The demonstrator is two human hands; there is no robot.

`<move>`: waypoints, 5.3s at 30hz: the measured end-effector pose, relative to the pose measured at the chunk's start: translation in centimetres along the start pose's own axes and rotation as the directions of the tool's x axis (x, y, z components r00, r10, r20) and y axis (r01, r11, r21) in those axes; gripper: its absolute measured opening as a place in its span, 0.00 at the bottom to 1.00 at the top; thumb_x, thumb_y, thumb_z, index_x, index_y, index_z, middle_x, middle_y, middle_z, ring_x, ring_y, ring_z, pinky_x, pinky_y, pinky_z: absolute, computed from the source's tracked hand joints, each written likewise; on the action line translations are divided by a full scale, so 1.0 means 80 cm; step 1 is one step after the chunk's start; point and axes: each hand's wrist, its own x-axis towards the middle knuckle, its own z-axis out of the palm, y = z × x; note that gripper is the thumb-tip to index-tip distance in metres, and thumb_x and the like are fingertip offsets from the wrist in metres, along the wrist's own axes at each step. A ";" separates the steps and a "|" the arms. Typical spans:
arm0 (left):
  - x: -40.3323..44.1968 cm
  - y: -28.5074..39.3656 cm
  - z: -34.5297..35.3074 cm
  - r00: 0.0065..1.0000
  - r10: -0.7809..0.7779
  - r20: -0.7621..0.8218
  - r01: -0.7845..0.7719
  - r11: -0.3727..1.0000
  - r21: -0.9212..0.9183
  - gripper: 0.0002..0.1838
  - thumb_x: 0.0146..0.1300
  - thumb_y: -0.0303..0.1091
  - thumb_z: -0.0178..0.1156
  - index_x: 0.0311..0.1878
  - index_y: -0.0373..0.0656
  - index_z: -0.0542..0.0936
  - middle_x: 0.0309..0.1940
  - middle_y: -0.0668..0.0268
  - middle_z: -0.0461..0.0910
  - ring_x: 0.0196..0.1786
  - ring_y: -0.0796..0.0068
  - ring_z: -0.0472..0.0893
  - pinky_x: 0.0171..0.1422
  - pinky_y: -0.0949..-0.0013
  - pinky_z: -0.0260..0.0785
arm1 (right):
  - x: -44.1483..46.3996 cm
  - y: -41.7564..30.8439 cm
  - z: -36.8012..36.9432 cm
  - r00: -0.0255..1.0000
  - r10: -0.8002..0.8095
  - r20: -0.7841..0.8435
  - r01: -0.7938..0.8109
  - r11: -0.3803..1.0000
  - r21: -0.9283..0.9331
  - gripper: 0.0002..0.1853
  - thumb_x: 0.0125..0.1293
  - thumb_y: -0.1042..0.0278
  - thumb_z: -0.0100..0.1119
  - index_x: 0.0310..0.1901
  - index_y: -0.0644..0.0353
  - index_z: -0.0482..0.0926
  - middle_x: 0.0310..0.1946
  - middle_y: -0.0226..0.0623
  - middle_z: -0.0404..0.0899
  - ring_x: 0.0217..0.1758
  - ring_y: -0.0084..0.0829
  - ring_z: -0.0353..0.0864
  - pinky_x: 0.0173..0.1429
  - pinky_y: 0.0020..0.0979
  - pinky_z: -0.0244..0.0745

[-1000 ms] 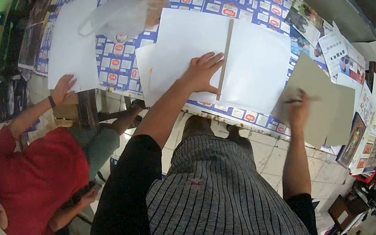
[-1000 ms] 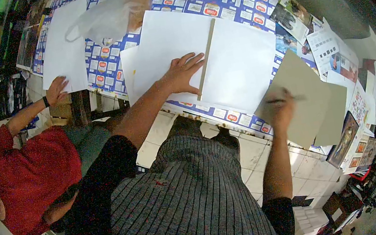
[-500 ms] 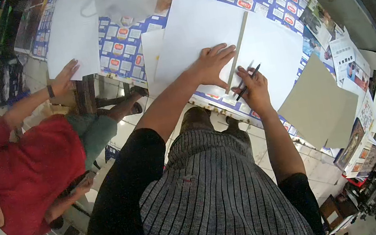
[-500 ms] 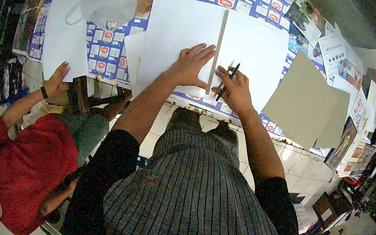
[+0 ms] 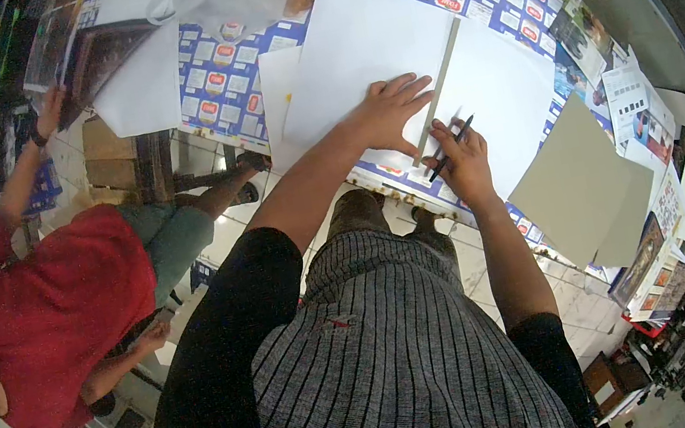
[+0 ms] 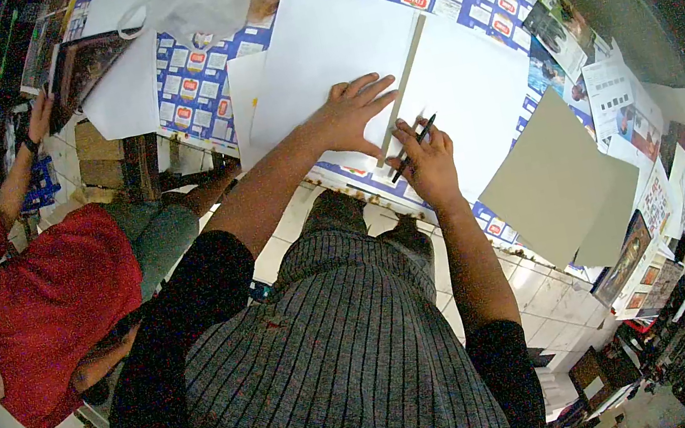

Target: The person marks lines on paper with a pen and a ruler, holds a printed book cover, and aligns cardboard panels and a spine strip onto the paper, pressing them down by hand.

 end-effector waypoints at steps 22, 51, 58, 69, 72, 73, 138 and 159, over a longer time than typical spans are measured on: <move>0.001 0.000 -0.005 1.000 0.001 0.031 0.000 0.999 -0.036 0.63 0.37 0.62 0.77 0.77 0.47 0.59 0.81 0.61 0.48 0.81 0.57 0.47 0.75 0.44 0.48 | 0.006 -0.012 -0.001 0.996 0.077 0.041 -0.075 0.997 -0.033 0.32 0.57 0.56 0.72 0.64 0.48 0.75 0.67 0.28 0.75 0.71 0.44 0.66 0.72 0.48 0.56; 0.003 -0.001 -0.003 1.000 0.018 0.004 -0.018 1.000 0.011 0.65 0.34 0.64 0.76 0.76 0.47 0.59 0.79 0.59 0.52 0.79 0.55 0.52 0.73 0.44 0.52 | 0.182 0.069 -0.025 0.992 0.124 -0.012 -0.125 0.984 -0.127 0.20 0.69 0.66 0.55 0.62 0.52 0.73 0.69 0.34 0.70 0.68 0.48 0.70 0.63 0.50 0.71; 0.004 0.001 -0.007 1.000 0.006 0.031 -0.007 0.999 0.044 0.63 0.37 0.65 0.75 0.76 0.46 0.61 0.79 0.61 0.52 0.80 0.60 0.50 0.75 0.48 0.51 | 0.181 0.074 -0.020 0.994 -0.008 -0.106 -0.016 0.973 -0.229 0.29 0.66 0.70 0.58 0.69 0.58 0.67 0.52 0.35 0.84 0.61 0.48 0.76 0.56 0.47 0.76; 0.006 -0.001 -0.001 0.999 -0.001 0.045 0.000 1.000 0.031 0.63 0.35 0.63 0.77 0.75 0.45 0.61 0.78 0.60 0.52 0.80 0.59 0.50 0.73 0.45 0.50 | 0.186 0.072 -0.032 0.995 0.097 0.019 -0.090 0.967 -0.239 0.34 0.63 0.53 0.66 0.68 0.52 0.68 0.55 0.31 0.83 0.64 0.47 0.74 0.60 0.48 0.75; 0.006 -0.002 0.002 0.999 0.002 0.033 -0.003 1.000 0.030 0.63 0.35 0.64 0.77 0.75 0.46 0.61 0.78 0.61 0.52 0.80 0.59 0.50 0.74 0.46 0.50 | 0.188 0.070 -0.035 0.993 0.114 0.030 -0.106 0.972 -0.208 0.33 0.62 0.53 0.67 0.67 0.52 0.70 0.55 0.31 0.82 0.65 0.46 0.74 0.60 0.47 0.75; 0.006 -0.003 0.003 1.000 0.005 0.023 -0.006 1.000 0.029 0.63 0.34 0.64 0.77 0.75 0.47 0.62 0.78 0.61 0.53 0.80 0.59 0.50 0.74 0.46 0.50 | 0.188 0.070 -0.034 0.992 0.126 0.031 -0.118 0.974 -0.193 0.33 0.62 0.52 0.67 0.67 0.53 0.71 0.55 0.32 0.82 0.65 0.45 0.74 0.59 0.47 0.76; -0.204 0.238 -0.393 0.786 -0.328 -0.525 -0.053 0.809 -0.585 0.15 0.72 0.36 0.59 0.53 0.35 0.82 0.39 0.63 0.86 0.42 0.81 0.79 0.48 0.72 0.72 | -0.009 0.110 -0.194 0.880 0.472 -0.053 -0.037 0.179 0.983 0.25 0.76 0.43 0.48 0.59 0.59 0.70 0.61 0.40 0.76 0.64 0.36 0.75 0.64 0.45 0.70; -0.293 0.213 -0.340 0.559 -0.444 -0.700 -0.436 0.560 -0.704 0.16 0.74 0.29 0.53 0.60 0.31 0.71 0.49 0.58 0.83 0.49 0.77 0.82 0.55 0.72 0.75 | -0.024 -0.095 -0.311 0.924 0.341 -0.174 0.334 -0.495 0.802 0.38 0.70 0.39 0.53 0.70 0.63 0.65 0.66 0.46 0.72 0.63 0.47 0.76 0.69 0.49 0.72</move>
